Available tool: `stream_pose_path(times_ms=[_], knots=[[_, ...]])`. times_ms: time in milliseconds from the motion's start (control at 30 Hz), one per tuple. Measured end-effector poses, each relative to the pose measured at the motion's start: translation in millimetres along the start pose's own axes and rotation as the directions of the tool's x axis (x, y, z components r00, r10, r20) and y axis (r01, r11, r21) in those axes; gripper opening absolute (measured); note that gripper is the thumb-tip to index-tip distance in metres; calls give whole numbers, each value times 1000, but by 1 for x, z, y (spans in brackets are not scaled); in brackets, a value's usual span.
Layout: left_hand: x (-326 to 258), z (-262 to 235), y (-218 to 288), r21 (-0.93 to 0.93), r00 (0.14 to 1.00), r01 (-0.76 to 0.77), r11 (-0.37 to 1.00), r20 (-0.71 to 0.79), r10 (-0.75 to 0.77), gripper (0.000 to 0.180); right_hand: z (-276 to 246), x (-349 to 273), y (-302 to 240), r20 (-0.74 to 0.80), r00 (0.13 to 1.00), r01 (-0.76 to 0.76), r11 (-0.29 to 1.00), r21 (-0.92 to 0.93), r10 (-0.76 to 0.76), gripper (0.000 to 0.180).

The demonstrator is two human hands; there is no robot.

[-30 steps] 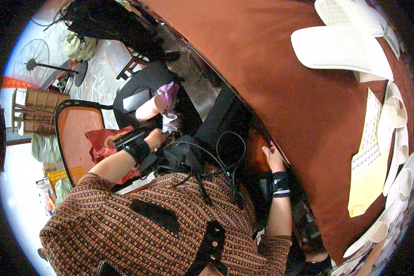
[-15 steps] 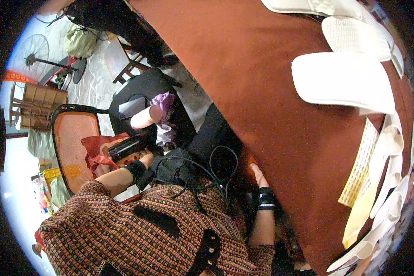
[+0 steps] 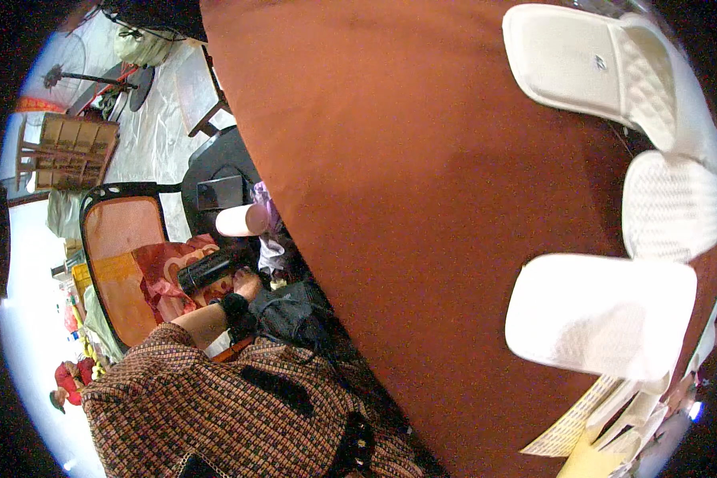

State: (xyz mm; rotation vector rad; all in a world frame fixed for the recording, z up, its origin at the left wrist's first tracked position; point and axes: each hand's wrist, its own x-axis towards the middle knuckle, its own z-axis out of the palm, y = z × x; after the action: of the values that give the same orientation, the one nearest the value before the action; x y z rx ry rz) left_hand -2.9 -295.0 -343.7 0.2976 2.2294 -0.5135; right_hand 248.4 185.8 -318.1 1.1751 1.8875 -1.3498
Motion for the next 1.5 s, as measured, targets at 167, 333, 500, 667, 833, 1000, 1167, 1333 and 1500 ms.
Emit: stream_pose_path(times_ms=[167,333,500,667,833,1000,1167,1333,1500], knots=[[-12,6,-6,59,999,-8,998,-39,10,81,-2,-1,-18,97,995,34,999,-40,-30,71],[-17,9,-3,135,997,-16,991,-70,26,77,-5,-4,-35,158,986,58,995,-81,-44,70],[-23,-1,-6,7,993,-14,1000,115,13,71,-1,-11,-50,217,974,83,991,-110,-57,69],[-31,-27,6,35,980,-86,996,186,78,95,3,-15,-51,267,962,97,986,-134,-58,68],[-23,8,-4,43,997,-57,997,-54,60,93,14,-26,-57,332,941,120,982,-148,-65,67],[-11,10,-3,-138,973,-71,988,207,99,94,20,-36,-52,379,924,134,975,-176,-58,66],[-5,22,-15,36,997,-57,998,-48,59,92,33,-44,-45,426,901,175,967,-187,-81,65],[1,7,-19,-98,973,16,995,230,7,106,40,-41,-40,397,909,224,951,-213,-125,63],[35,27,-16,173,998,-58,983,43,52,66,49,-28,-44,295,934,275,934,-226,-203,62]])
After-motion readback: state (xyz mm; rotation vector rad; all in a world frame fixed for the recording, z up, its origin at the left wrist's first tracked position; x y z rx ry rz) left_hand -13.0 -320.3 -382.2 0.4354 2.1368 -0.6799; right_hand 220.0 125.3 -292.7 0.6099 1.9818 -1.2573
